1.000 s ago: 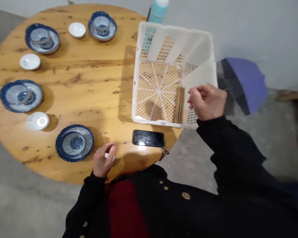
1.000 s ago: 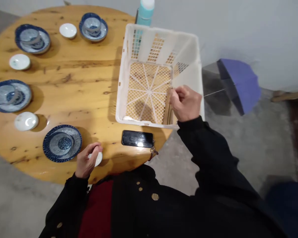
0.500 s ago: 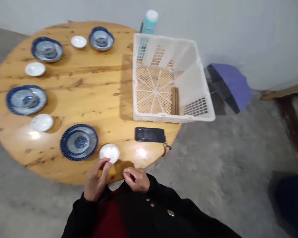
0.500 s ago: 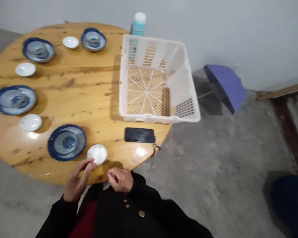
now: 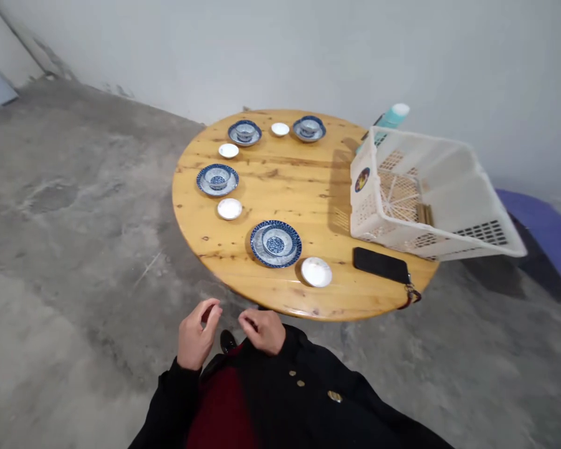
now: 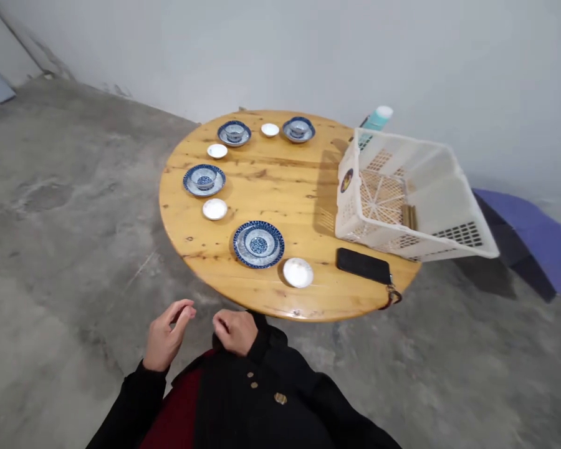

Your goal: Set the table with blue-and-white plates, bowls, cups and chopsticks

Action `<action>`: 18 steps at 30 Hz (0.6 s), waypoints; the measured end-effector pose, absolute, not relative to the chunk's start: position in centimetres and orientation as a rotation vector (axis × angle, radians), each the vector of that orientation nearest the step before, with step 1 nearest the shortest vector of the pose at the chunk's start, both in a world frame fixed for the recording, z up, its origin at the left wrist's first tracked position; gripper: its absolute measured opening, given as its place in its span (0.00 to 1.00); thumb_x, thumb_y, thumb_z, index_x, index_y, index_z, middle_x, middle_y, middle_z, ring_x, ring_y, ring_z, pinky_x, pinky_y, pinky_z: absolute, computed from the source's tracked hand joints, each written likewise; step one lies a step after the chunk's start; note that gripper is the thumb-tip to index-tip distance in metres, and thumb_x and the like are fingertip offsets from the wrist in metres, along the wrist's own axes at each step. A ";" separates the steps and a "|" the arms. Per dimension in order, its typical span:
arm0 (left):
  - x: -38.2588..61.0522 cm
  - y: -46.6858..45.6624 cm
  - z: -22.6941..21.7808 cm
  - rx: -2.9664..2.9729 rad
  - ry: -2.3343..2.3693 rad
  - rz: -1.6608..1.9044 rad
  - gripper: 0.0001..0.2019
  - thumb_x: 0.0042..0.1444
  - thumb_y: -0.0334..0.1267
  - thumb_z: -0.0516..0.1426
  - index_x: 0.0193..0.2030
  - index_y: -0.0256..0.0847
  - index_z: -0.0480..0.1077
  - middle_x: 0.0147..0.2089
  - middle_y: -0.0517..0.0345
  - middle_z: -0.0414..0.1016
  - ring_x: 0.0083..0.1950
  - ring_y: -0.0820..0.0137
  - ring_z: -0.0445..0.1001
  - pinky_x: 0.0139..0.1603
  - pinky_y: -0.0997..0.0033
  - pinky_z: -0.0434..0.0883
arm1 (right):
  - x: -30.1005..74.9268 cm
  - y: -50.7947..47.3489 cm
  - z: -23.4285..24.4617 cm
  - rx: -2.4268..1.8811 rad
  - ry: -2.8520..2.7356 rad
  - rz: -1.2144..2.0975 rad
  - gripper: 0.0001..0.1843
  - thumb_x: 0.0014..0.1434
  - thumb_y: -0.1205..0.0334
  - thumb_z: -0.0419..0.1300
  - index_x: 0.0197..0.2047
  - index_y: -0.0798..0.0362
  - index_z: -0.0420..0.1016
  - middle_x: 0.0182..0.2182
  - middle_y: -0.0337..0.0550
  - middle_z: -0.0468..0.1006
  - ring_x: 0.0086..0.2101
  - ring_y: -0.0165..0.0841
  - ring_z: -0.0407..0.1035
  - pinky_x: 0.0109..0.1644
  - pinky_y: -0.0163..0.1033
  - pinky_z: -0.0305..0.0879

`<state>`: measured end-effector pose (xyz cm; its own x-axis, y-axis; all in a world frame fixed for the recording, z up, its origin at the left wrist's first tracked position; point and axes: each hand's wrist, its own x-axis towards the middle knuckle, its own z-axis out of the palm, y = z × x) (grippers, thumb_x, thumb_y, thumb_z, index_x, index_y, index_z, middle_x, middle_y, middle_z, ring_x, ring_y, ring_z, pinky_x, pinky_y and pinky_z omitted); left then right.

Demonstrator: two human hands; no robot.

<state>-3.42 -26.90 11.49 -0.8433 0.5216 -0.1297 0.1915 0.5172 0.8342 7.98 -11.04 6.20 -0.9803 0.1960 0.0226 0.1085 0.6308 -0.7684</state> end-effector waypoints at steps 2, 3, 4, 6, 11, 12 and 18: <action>-4.6 -28.9 11.2 0.523 2.436 1.253 0.17 0.62 0.52 0.52 0.43 0.43 0.76 0.39 0.56 0.83 0.40 0.67 0.82 0.45 0.70 0.74 | 6.2 -12.9 6.1 -0.098 -2.910 1.204 0.10 0.64 0.62 0.54 0.37 0.51 0.78 0.32 0.41 0.84 0.31 0.31 0.76 0.34 0.33 0.59; -5.2 -29.6 11.0 0.507 2.444 1.251 0.17 0.62 0.52 0.52 0.44 0.43 0.76 0.40 0.56 0.83 0.40 0.66 0.82 0.45 0.70 0.74 | 5.4 -13.4 6.1 -0.067 -2.977 1.166 0.10 0.64 0.62 0.55 0.38 0.51 0.78 0.34 0.41 0.84 0.32 0.31 0.76 0.33 0.34 0.58; -5.8 -30.1 10.8 0.504 2.444 1.247 0.18 0.62 0.52 0.52 0.44 0.43 0.75 0.40 0.56 0.83 0.40 0.66 0.82 0.45 0.70 0.74 | 4.6 -13.7 6.0 -0.063 -3.030 1.135 0.10 0.64 0.62 0.55 0.39 0.51 0.79 0.35 0.41 0.84 0.33 0.32 0.77 0.34 0.34 0.58; -7.2 -30.7 10.4 0.532 2.424 1.239 0.17 0.62 0.51 0.52 0.44 0.43 0.75 0.40 0.56 0.84 0.40 0.67 0.82 0.45 0.70 0.74 | 2.8 -14.0 6.0 -0.091 -3.095 1.095 0.11 0.65 0.62 0.54 0.41 0.51 0.79 0.37 0.42 0.85 0.35 0.32 0.77 0.35 0.35 0.58; -12.9 -31.2 9.4 0.673 2.440 1.213 0.14 0.63 0.48 0.53 0.45 0.44 0.76 0.40 0.57 0.83 0.38 0.70 0.81 0.40 0.74 0.75 | -3.1 -14.4 5.2 -0.161 -3.172 1.080 0.12 0.66 0.62 0.53 0.42 0.51 0.79 0.38 0.42 0.85 0.37 0.33 0.77 0.36 0.36 0.57; -14.6 -31.2 9.4 0.709 2.458 1.206 0.14 0.63 0.48 0.53 0.45 0.44 0.76 0.39 0.58 0.83 0.37 0.71 0.81 0.39 0.75 0.75 | -4.7 -14.5 4.9 -0.163 -3.184 1.090 0.11 0.66 0.62 0.54 0.42 0.51 0.79 0.38 0.42 0.85 0.37 0.33 0.77 0.36 0.36 0.57; -26.4 -30.5 10.1 0.958 2.530 1.076 0.12 0.65 0.45 0.53 0.46 0.44 0.75 0.40 0.58 0.83 0.36 0.71 0.81 0.40 0.76 0.76 | -15.7 -14.8 3.5 -0.256 -3.163 1.186 0.11 0.67 0.61 0.54 0.40 0.51 0.78 0.37 0.42 0.84 0.36 0.32 0.76 0.35 0.36 0.55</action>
<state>-26.38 -30.51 10.08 -0.7601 0.6485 0.0418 0.4800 0.5168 0.7089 -15.71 -14.80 3.46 -0.9586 0.0539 -0.2798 0.2246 0.7473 -0.6254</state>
